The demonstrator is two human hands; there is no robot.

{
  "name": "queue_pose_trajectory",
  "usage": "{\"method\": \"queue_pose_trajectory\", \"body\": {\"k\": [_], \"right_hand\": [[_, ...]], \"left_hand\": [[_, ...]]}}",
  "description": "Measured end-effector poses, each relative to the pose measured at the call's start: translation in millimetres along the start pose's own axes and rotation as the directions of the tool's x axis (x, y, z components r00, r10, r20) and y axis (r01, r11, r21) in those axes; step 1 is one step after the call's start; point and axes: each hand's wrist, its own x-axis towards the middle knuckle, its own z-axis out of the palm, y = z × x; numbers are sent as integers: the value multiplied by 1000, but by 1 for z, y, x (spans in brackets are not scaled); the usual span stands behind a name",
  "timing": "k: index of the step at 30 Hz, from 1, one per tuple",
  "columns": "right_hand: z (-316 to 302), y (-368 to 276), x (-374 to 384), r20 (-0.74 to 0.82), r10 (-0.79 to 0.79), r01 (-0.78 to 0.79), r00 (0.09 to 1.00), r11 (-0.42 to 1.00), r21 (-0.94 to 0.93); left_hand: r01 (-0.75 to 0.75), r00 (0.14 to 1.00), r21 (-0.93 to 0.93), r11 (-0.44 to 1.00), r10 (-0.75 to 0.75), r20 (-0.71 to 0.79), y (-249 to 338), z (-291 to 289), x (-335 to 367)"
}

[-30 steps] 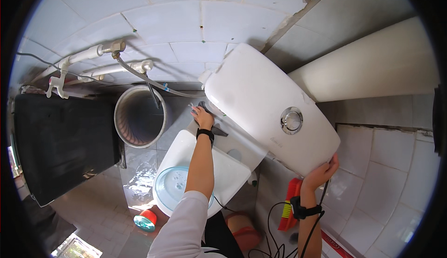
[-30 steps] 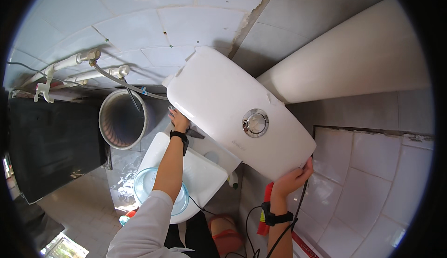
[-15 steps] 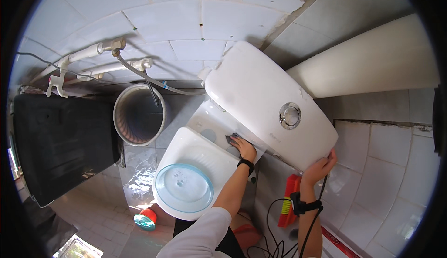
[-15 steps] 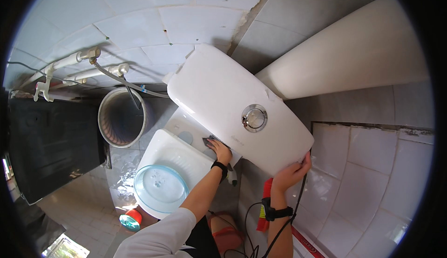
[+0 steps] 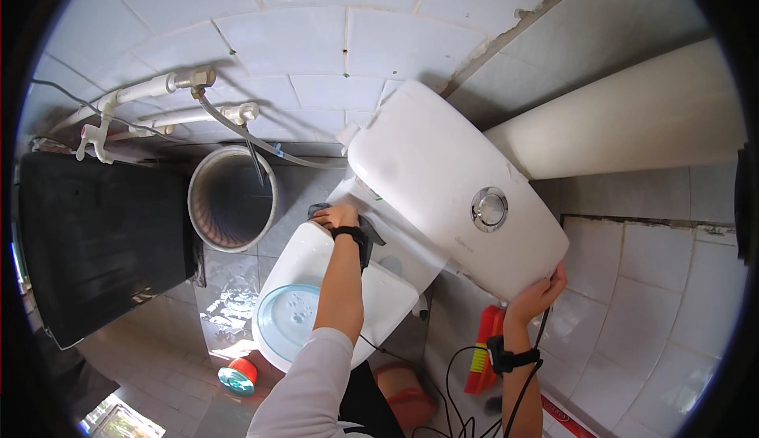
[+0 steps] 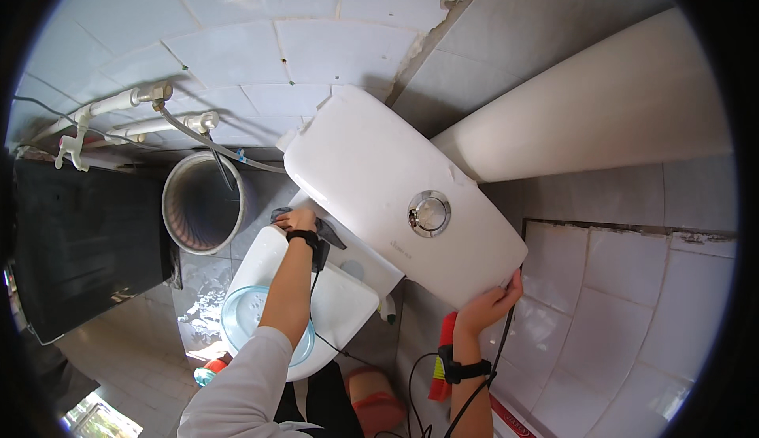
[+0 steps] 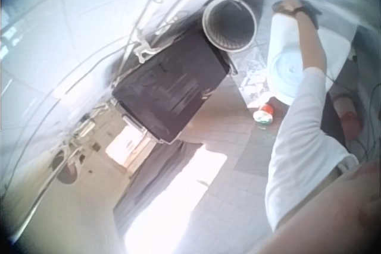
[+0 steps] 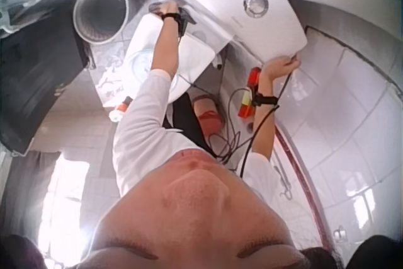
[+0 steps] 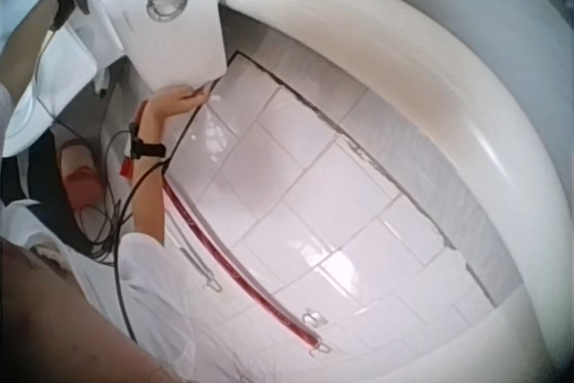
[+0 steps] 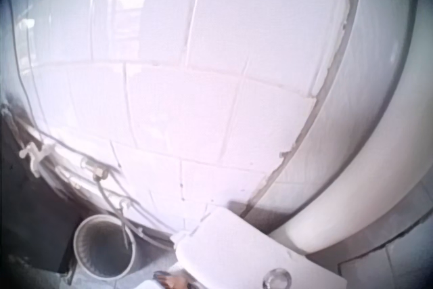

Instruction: The person wipes the toilet tank and lid with a cloth after applying soapy water from a bowl.

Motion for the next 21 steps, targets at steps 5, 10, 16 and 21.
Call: {"method": "queue_pose_trajectory", "body": {"k": [5, 10, 16, 21], "right_hand": [[-4, 3, 0, 8, -8, 8, 1000, 999, -40], [-4, 2, 1, 7, -10, 10, 1000, 999, -41], [-7, 3, 5, 20, -29, 30, 999, 998, -59], [1, -5, -4, 45, 24, -21, 999, 998, -63]], "left_hand": [[-572, 816, -92, 815, 577, 39, -26, 31, -48], [-754, 656, 390, 528, 580, 483, -82, 59, -120], [-206, 856, -132, 970, 244, 455, -79, 75, -165], [-219, 937, 452, 865, 57, 345, -67, 60, -113]]}}
